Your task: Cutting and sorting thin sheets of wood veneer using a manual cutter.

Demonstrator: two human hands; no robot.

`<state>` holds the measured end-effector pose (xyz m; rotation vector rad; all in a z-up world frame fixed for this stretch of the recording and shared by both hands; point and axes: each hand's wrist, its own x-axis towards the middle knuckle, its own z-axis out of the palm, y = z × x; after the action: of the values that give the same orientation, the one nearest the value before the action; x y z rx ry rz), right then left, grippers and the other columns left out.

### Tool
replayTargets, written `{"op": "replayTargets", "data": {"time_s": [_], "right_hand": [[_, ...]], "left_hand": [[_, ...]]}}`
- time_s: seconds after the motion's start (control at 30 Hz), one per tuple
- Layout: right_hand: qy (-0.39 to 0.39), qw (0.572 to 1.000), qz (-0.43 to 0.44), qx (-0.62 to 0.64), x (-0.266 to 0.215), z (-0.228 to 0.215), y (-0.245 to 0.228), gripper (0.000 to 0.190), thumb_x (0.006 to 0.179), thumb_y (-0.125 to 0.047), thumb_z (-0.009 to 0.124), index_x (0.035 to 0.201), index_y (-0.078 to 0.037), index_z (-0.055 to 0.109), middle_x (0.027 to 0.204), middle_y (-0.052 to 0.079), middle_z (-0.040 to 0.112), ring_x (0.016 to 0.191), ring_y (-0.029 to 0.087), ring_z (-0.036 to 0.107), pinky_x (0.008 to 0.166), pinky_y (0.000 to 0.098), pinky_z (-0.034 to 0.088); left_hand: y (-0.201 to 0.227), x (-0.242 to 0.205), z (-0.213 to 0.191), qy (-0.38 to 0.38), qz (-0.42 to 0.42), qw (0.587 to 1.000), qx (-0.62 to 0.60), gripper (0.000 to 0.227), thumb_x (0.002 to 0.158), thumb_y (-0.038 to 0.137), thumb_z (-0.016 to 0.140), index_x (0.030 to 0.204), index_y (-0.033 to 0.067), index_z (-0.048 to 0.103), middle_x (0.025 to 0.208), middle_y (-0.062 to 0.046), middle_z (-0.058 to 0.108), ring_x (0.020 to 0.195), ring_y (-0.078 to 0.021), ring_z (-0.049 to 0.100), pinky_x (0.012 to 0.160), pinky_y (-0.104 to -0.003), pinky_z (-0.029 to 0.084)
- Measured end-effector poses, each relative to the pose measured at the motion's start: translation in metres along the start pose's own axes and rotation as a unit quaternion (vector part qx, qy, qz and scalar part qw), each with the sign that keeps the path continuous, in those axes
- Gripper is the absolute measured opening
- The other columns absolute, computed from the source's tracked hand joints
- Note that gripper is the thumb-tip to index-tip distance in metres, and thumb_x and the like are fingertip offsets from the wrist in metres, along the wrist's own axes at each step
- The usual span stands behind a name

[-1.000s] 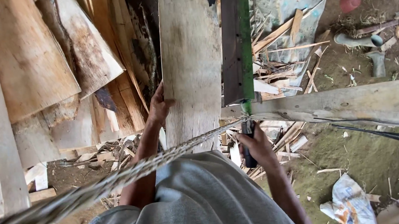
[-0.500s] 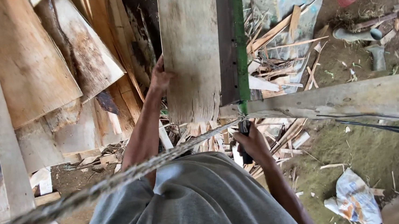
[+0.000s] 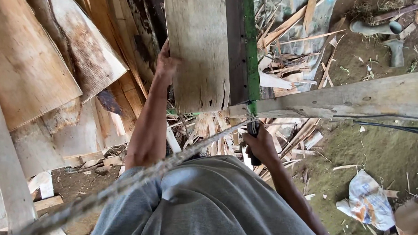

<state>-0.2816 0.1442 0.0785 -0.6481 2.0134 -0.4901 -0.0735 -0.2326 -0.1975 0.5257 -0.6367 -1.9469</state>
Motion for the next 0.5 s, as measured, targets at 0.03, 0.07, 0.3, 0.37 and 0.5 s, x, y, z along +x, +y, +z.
{"op": "replayTargets", "data": {"time_s": [0.03, 0.07, 0.3, 0.37, 0.5], "right_hand": [[-0.001, 1.000, 0.003, 0.001, -0.012, -0.009, -0.009, 0.033, 0.091, -0.026, 0.068, 0.106, -0.003, 0.050, 0.067, 0.009, 0.064, 0.049, 0.017, 0.064, 0.042, 0.0334, 0.055], [-0.003, 1.000, -0.009, 0.001, -0.023, -0.017, -0.018, 0.033, 0.091, -0.028, 0.069, 0.105, -0.004, 0.051, 0.066, 0.009, 0.064, 0.049, 0.017, 0.064, 0.041, 0.0336, 0.055], [0.000, 0.993, -0.098, 0.073, -0.024, -0.037, -0.018, 0.030, 0.087, -0.024, 0.073, 0.097, -0.002, 0.057, 0.067, 0.008, 0.061, 0.050, 0.018, 0.063, 0.043, 0.0349, 0.057], [0.028, 0.990, -0.133, 0.026, 0.059, 0.015, 0.063, 0.030, 0.086, -0.022, 0.073, 0.099, -0.001, 0.056, 0.070, 0.008, 0.063, 0.054, 0.020, 0.062, 0.044, 0.0362, 0.055], [-0.025, 0.995, -0.078, -0.061, 0.163, 0.085, 0.180, 0.032, 0.086, -0.023, 0.075, 0.084, 0.007, 0.065, 0.069, 0.011, 0.068, 0.059, 0.022, 0.068, 0.053, 0.0374, 0.056]], "left_hand": [[0.013, -0.013, 0.022, 0.001, -0.003, 1.000, 0.000, 0.077, 0.099, 0.033, 0.061, 0.168, 0.0135, 0.034, 0.159, -0.011, 0.052, 0.116, -0.0244, 0.071, 0.090, -0.042, 0.063], [0.027, -0.025, 0.044, 0.055, -0.037, 0.994, 0.084, 0.074, 0.097, 0.021, 0.057, 0.166, 0.0160, 0.031, 0.160, -0.009, 0.048, 0.122, -0.0237, 0.067, 0.094, -0.041, 0.062], [0.020, -0.023, 0.031, 0.090, -0.027, 0.935, 0.343, 0.091, 0.090, -0.009, 0.059, 0.170, 0.0181, 0.024, 0.140, -0.016, 0.063, 0.118, -0.0248, 0.068, 0.101, -0.038, 0.060], [0.011, -0.007, 0.015, 0.082, -0.009, 0.941, 0.329, 0.090, 0.092, -0.009, 0.060, 0.170, 0.0160, 0.024, 0.127, -0.011, 0.061, 0.107, -0.0221, 0.064, 0.092, -0.038, 0.057], [0.013, -0.016, 0.024, 0.104, -0.054, 0.947, 0.300, 0.083, 0.101, 0.001, 0.064, 0.169, 0.0133, 0.019, 0.086, -0.012, 0.067, 0.072, -0.0239, 0.061, 0.067, -0.041, 0.055]]}}
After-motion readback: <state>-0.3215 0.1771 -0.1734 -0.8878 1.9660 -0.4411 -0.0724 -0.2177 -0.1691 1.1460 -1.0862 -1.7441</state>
